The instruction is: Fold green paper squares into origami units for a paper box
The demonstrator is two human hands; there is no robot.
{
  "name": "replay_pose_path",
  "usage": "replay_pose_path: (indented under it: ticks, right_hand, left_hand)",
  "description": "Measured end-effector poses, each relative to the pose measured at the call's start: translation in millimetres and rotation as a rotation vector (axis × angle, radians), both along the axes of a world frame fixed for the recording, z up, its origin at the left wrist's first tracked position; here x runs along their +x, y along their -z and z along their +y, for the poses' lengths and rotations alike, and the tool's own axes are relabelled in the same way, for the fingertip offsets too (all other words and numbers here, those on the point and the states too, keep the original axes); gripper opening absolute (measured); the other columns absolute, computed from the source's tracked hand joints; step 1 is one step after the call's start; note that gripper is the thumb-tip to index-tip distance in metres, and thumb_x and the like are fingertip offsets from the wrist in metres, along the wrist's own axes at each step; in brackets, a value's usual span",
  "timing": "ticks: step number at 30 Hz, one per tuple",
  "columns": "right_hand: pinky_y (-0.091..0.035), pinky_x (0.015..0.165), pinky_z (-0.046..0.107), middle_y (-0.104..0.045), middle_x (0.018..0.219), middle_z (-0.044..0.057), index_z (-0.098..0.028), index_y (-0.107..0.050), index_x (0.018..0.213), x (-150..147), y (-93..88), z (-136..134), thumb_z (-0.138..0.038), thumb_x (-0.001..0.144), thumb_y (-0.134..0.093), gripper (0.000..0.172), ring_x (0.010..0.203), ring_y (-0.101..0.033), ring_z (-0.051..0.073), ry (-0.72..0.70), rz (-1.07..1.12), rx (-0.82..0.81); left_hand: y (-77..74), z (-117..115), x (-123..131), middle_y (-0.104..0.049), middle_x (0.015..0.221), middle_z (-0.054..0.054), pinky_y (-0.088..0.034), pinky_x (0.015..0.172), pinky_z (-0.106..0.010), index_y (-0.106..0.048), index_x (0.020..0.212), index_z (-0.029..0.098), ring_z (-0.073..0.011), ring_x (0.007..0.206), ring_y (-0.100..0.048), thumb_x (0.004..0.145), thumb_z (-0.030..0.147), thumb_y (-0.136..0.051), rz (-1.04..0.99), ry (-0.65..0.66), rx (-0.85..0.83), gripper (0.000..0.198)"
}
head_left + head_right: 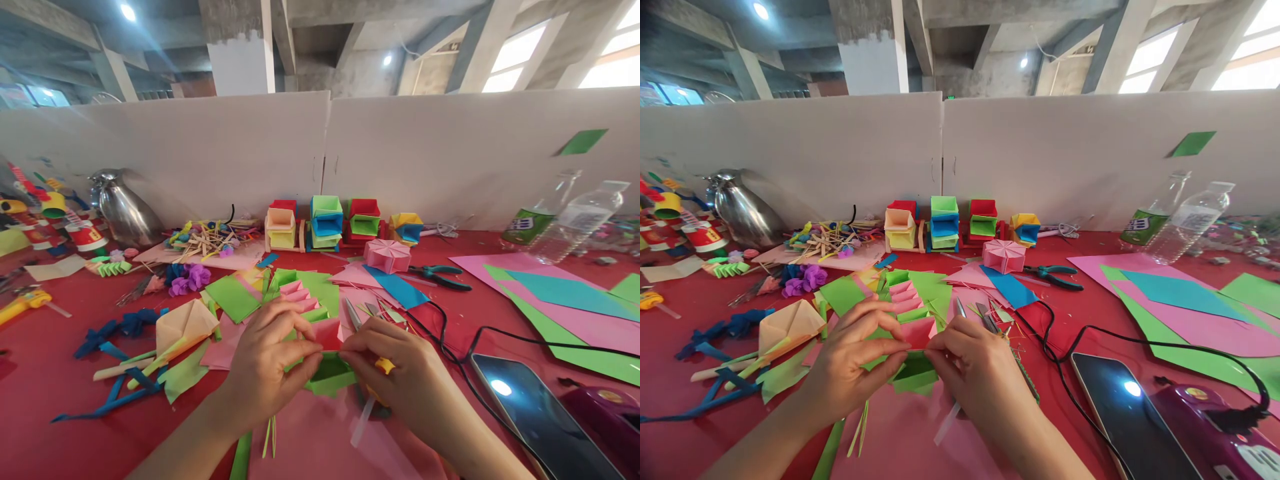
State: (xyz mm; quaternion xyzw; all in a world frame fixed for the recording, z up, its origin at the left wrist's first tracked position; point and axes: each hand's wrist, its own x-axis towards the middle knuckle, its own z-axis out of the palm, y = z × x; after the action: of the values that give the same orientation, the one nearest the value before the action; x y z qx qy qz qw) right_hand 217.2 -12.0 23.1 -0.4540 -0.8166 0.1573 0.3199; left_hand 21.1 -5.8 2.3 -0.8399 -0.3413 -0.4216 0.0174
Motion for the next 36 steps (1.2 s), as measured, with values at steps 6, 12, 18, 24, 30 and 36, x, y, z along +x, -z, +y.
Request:
replay_pose_path:
  ticks: [6,12,18,24,30,36]
  right_hand:
    - [-0.044,0.059,0.022,-0.056,0.077,0.001,-0.023,-0.068,0.081,-1,-0.2,3,-0.017,0.082,-0.056,0.013,0.067,-0.055,0.012,-0.056,0.023,-0.096]
    - [-0.041,0.055,0.021,-0.051,0.071,0.000,-0.018,-0.064,0.065,-7,2.1,1,-0.012,0.080,-0.055,0.018,0.060,-0.051,0.010,-0.059,-0.016,-0.043]
    - [-0.041,0.056,0.022,-0.053,0.071,0.000,-0.019,-0.065,0.068,-11,11.6,5,-0.012,0.079,-0.058,0.014,0.066,-0.053,0.012,-0.058,-0.063,-0.009]
    - [-0.041,0.059,0.022,-0.052,0.072,-0.001,-0.018,-0.059,0.062,-10,15.2,8,-0.013,0.079,-0.059,0.018,0.064,-0.053,0.010,-0.036,0.049,-0.068]
    - [-0.040,0.059,0.023,-0.052,0.068,0.000,-0.017,-0.059,0.062,-11,14.7,5,-0.008,0.080,-0.056,0.021,0.068,-0.052,0.013,-0.069,-0.025,0.047]
    - [-0.040,0.059,0.024,-0.054,0.070,0.002,-0.018,-0.064,0.069,-14,20.3,5,-0.010,0.083,-0.053,0.019,0.069,-0.050,0.015,-0.099,-0.070,0.105]
  left_hand:
    - [-0.4,-1,2,-0.063,0.081,-0.001,-0.036,0.097,-0.038,-0.066,0.079,0.021,-0.0191,0.100,-0.049,0.082,0.013,-0.058,0.007,0.018,0.008,0.011]
    - [0.4,1,2,-0.062,0.082,0.000,-0.035,0.099,-0.040,-0.067,0.073,0.021,-0.0191,0.097,-0.050,0.077,0.017,-0.063,0.052,0.038,-0.092,0.007]
    - [4.7,3,2,-0.061,0.082,-0.001,-0.038,0.093,-0.037,-0.065,0.071,0.018,-0.0183,0.095,-0.050,0.079,0.015,-0.062,0.071,0.028,-0.114,0.010]
    - [4.4,3,4,-0.058,0.074,-0.001,-0.039,0.092,-0.036,-0.065,0.070,0.016,-0.0174,0.090,-0.050,0.080,0.011,-0.058,0.049,0.038,-0.040,0.014]
    - [6.0,4,1,-0.060,0.081,-0.002,-0.040,0.090,-0.039,-0.065,0.071,0.018,-0.0202,0.093,-0.051,0.078,0.018,-0.064,0.103,0.009,-0.105,0.007]
    - [8.9,3,1,-0.058,0.076,-0.003,-0.042,0.087,-0.039,-0.067,0.071,0.019,-0.0213,0.091,-0.050,0.078,0.014,-0.061,0.142,0.001,-0.111,0.011]
